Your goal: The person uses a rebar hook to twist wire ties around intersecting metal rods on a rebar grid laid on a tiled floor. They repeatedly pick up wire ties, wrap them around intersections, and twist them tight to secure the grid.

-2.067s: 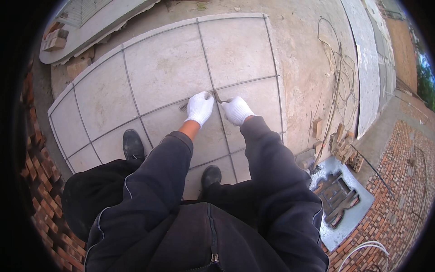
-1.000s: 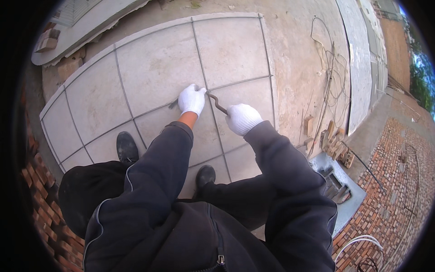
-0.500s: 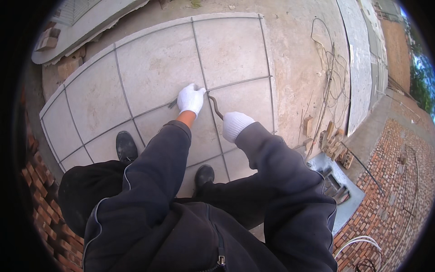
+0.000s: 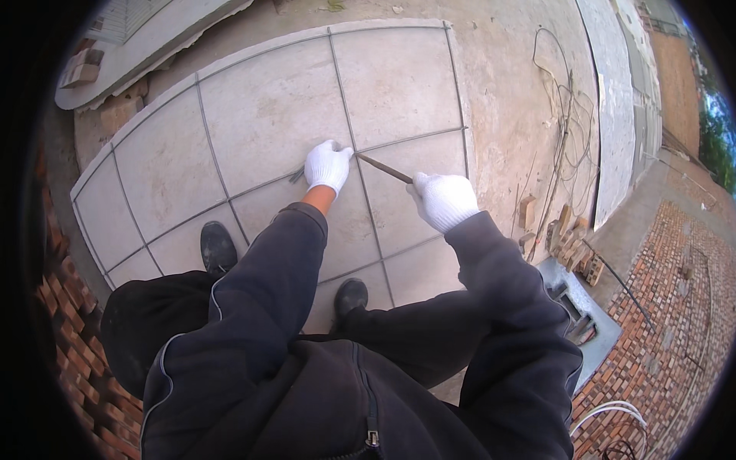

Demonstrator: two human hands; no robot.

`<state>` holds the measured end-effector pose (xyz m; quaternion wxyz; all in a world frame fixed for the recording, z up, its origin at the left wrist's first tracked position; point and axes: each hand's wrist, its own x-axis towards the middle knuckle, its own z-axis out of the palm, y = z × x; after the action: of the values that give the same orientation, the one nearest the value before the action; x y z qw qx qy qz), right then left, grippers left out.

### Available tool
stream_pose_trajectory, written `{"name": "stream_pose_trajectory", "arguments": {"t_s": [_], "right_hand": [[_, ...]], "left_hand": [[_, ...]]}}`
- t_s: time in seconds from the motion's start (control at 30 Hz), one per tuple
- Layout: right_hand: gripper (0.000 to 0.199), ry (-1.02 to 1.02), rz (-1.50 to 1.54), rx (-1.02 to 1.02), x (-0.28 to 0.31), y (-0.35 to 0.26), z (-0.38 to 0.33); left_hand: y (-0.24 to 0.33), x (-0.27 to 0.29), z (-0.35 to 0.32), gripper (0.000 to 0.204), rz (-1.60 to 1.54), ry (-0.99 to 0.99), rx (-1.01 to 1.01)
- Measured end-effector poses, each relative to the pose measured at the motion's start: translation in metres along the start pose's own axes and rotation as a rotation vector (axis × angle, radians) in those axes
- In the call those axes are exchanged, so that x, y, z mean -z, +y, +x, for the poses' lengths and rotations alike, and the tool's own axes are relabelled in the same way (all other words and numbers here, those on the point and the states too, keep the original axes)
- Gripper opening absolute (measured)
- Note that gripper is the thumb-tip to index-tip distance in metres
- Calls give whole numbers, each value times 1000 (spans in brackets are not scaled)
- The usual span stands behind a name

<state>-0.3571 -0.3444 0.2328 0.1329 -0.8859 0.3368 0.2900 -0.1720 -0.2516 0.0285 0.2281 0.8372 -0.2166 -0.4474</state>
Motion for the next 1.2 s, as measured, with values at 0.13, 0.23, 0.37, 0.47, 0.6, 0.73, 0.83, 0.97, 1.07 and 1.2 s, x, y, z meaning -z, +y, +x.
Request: {"name": "stream_pose_trajectory", "arguments": {"t_s": [0.13,0.23,0.37,0.47,0.6,0.73,0.83,0.97,1.07,1.2], "right_hand": [[37,65,508,-245,-31,-3,-6],[40,28,765,-394,-36,-6,-7],[38,-73,1042,-574,-24,-10,-7],[34,-154,1223,-688,-13,-10,-6],[31,-157,1375,-718,-21,-6,-11],[30,-171,1440,-728,-25,-3,-12],[35,-71,1123,-614,-34,-8,-12],[40,172,706,-300,-79,0,-18],[36,-32,1759,-736,-74,-8,-18],[33,139,1476,-675,-54,-22,7]], "left_hand": [[3,-1,0,46,0,-5,15],[3,0,-1,46,-7,-13,16],[2,-2,-2,46,-4,9,21],[3,-1,-3,46,-20,1,35],[3,-4,-4,40,-25,15,18],[-2,-6,0,43,1,20,7],[1,-5,0,48,-16,14,19],[1,-5,1,45,-3,23,25],[3,-4,3,43,-3,8,28],[0,-2,4,43,-79,-2,53]]}}
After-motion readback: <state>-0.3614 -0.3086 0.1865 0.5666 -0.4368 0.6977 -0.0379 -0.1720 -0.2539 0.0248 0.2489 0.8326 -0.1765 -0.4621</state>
